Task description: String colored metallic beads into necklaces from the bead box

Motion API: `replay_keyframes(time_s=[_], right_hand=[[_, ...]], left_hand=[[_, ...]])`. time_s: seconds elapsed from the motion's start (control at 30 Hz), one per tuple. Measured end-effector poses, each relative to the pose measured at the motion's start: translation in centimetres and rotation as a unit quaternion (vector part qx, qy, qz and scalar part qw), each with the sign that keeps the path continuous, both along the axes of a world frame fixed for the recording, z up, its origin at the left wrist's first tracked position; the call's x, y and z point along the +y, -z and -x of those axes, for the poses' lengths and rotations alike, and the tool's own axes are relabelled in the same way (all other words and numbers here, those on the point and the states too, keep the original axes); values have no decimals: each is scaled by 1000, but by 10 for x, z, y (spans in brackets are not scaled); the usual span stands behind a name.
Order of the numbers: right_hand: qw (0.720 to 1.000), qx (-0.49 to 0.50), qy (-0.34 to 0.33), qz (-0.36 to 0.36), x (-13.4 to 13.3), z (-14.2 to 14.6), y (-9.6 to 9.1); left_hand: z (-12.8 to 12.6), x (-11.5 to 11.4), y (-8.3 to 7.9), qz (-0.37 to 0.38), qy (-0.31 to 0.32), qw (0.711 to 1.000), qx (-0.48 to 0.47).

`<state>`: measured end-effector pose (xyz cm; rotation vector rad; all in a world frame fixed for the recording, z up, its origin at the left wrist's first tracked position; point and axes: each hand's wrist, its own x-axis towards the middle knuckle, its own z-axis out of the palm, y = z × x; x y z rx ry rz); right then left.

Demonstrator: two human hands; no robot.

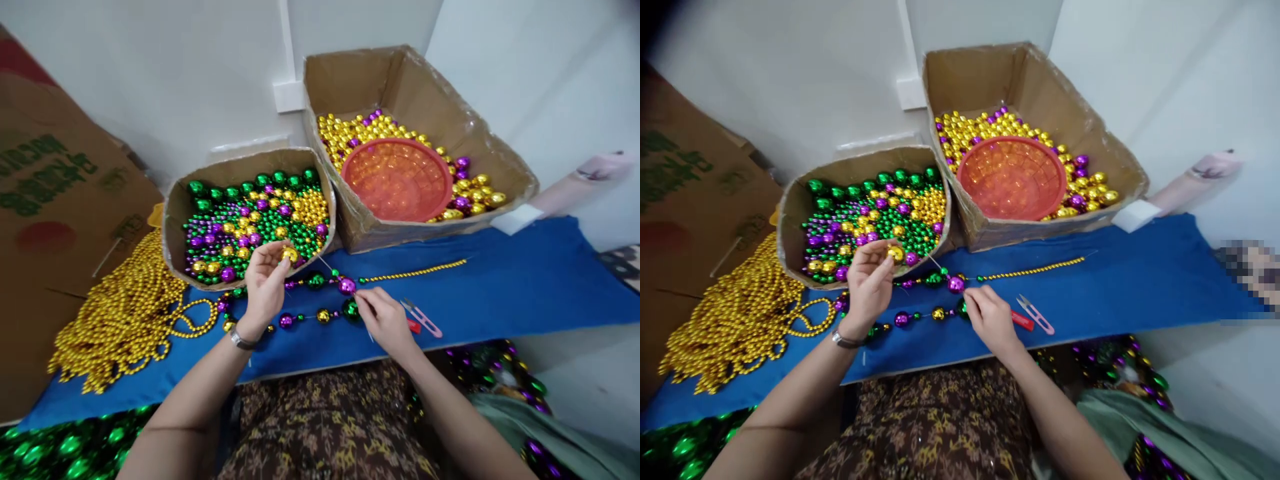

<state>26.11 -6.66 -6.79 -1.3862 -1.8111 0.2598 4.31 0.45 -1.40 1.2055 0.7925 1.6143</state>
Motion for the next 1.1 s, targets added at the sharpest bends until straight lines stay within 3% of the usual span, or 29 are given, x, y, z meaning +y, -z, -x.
replay_keyframes(time_s=[0.07, 0.1, 0.2, 0.27, 0.33, 0.43, 0.5, 0.57, 0.67, 0.8, 0.97, 1.1], right_hand=[[999, 10, 17, 30, 3, -11, -5], [999, 12, 18, 43, 5, -16, -7], [996, 19, 3, 85, 13, -37, -14], [994, 24, -9, 106, 18, -49, -17], [993, 24, -18, 113, 20, -56, -21], [993, 28, -21, 108, 17, -59, -25], [994, 38, -23, 101, 13, -58, -25], [994, 50, -27, 95, 10, -59, -24], [992, 65, -20, 102, 7, -60, -21], [991, 72, -11, 115, 8, -61, -19], [992, 79, -34, 89, 5, -55, -21], [989, 113, -37, 92, -5, -44, -23]], left_hand=[[-12, -20, 4, -27, 48, 994, 89], [-21, -31, 8, -27, 104, 983, 150], [-58, -63, 29, -21, 320, 893, 315], [-91, -81, 50, -37, 419, 832, 361], [-127, -96, 72, -62, 472, 797, 372], [-171, -107, 95, -118, 510, 766, 374], [-183, -107, 99, -149, 524, 749, 378], [-178, -103, 95, -151, 534, 737, 386], [-148, -92, 77, -95, 541, 742, 384], [-89, -72, 46, 49, 486, 787, 378], [-15, -49, 16, 171, 298, 874, 343], [25, -21, -11, 131, 116, 936, 306]])
